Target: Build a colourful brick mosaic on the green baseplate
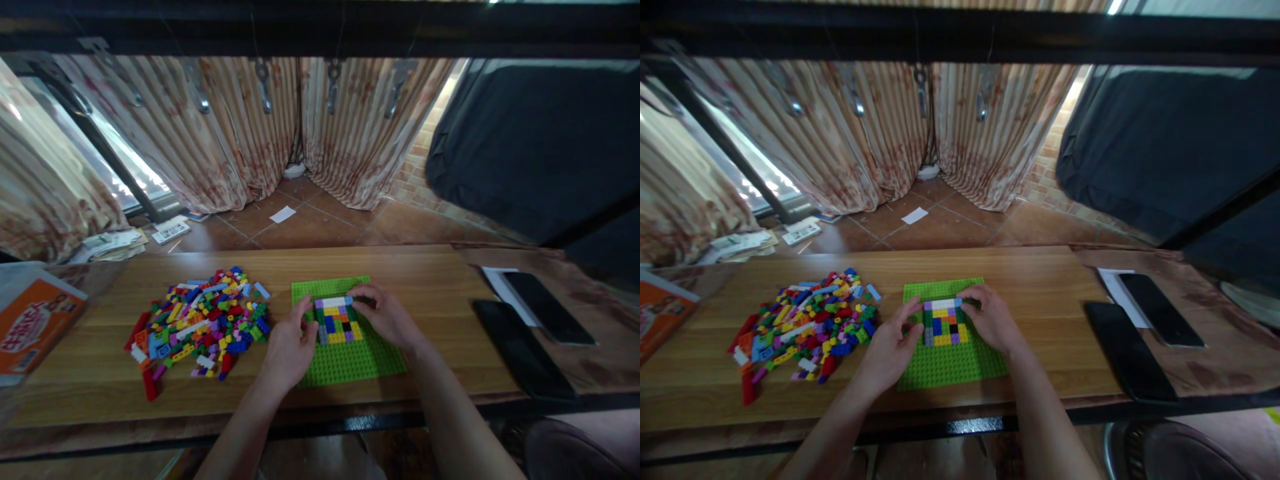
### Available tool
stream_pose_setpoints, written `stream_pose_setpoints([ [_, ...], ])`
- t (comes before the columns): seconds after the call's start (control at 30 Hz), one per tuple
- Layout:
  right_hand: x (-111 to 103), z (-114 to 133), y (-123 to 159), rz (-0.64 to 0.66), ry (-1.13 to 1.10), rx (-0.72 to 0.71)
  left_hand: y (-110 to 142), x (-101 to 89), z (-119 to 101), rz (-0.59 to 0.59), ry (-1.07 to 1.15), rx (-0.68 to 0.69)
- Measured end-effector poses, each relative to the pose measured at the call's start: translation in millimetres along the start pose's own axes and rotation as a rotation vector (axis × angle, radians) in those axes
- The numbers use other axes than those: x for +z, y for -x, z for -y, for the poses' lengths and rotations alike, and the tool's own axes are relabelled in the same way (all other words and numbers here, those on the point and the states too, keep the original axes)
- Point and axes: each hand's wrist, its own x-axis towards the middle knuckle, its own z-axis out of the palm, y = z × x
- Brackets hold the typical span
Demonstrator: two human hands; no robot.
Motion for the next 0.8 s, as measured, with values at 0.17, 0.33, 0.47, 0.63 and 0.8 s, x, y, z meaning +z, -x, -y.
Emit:
stream_pose_setpoints([
  [0.17,-0.8,6.8,-0.7,-0.001,0.090,-0.010,1.1,-0.5,-0.7,0.008,-0.046,0.023],
  [0.33,-0.9,11.0,-0.6,-0.008,0.148,-0.020,2.1,0.7,0.6,0.021,-0.103,0.042],
  [0.47,-1.5,12.3,-2.0,0.009,0.198,-0.032,2.7,1.8,-0.1,0.027,-0.149,0.046],
  [0.63,-1.4,12.9,-3.3,0.050,0.244,-0.026,3.3,2.9,-1.8,0.011,-0.180,0.050],
  [0.8,-0.3,11.1,-2.6,0.044,0.252,-0.044,4.4,2.3,-4.6,0.017,-0.196,0.032],
])
